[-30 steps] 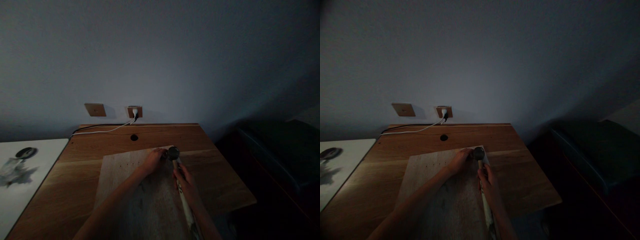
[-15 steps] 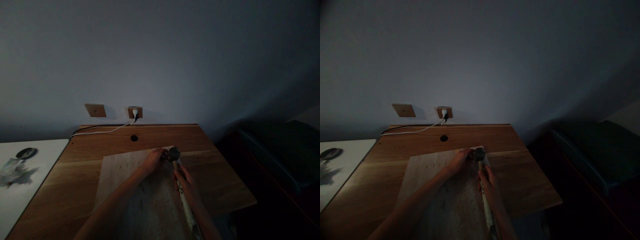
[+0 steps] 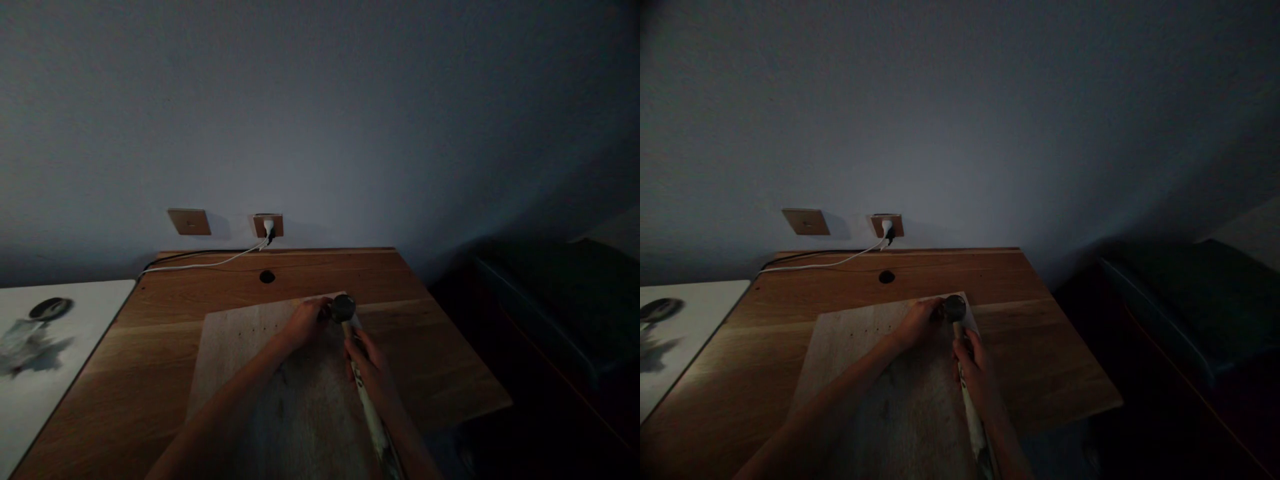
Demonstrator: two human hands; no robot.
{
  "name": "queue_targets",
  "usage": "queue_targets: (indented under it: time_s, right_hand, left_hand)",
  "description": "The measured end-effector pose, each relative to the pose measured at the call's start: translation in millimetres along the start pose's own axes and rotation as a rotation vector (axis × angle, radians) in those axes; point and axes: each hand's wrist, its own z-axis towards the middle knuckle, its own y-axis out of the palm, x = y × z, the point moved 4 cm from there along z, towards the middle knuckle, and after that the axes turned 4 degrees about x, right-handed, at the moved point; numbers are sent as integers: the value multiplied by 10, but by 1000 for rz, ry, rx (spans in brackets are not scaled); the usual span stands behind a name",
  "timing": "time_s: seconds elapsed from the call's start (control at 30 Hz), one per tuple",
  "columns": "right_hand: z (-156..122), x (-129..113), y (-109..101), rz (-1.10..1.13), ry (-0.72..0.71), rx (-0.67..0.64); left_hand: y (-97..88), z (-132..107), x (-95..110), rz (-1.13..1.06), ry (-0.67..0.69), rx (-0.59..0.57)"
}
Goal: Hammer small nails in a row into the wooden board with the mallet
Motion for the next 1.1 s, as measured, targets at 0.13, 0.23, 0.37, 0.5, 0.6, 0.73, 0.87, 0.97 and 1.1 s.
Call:
queue_targets:
  time_s: [0.13,0.23,0.37,0.5,0.6,0.73,0.87,0.97,1.1]
  right_hand:
    - [6,34,-11,10,-10,13]
    - [12,44,-18,14,-11,28]
    - [-1,57,-8,1,1,19]
    - [-11,90,-12,-10,-23,15]
    - [-12,117,-6,-6,-26,-17]
    - [-29,93,-26,20,-9,44]
    - [-20,42,6,-4,1,3]
    - [-13,28,15,-5,-8,-11]
    - [-26,20,1,20,-25,19]
  left_hand:
    - [4,11,-14,42,5,8]
    - [0,8,-5,25,-9,-3]
    - [-23,-2,36,13,-14,-2]
    - [-34,-5,69,37,-9,-18]
    - [-38,3,61,65,-9,2]
    - [-20,9,29,50,-15,-11]
    - [-21,4,24,45,-9,-17]
    - [-28,1,34,50,5,-12]
    - [-27,4,28,73,7,0]
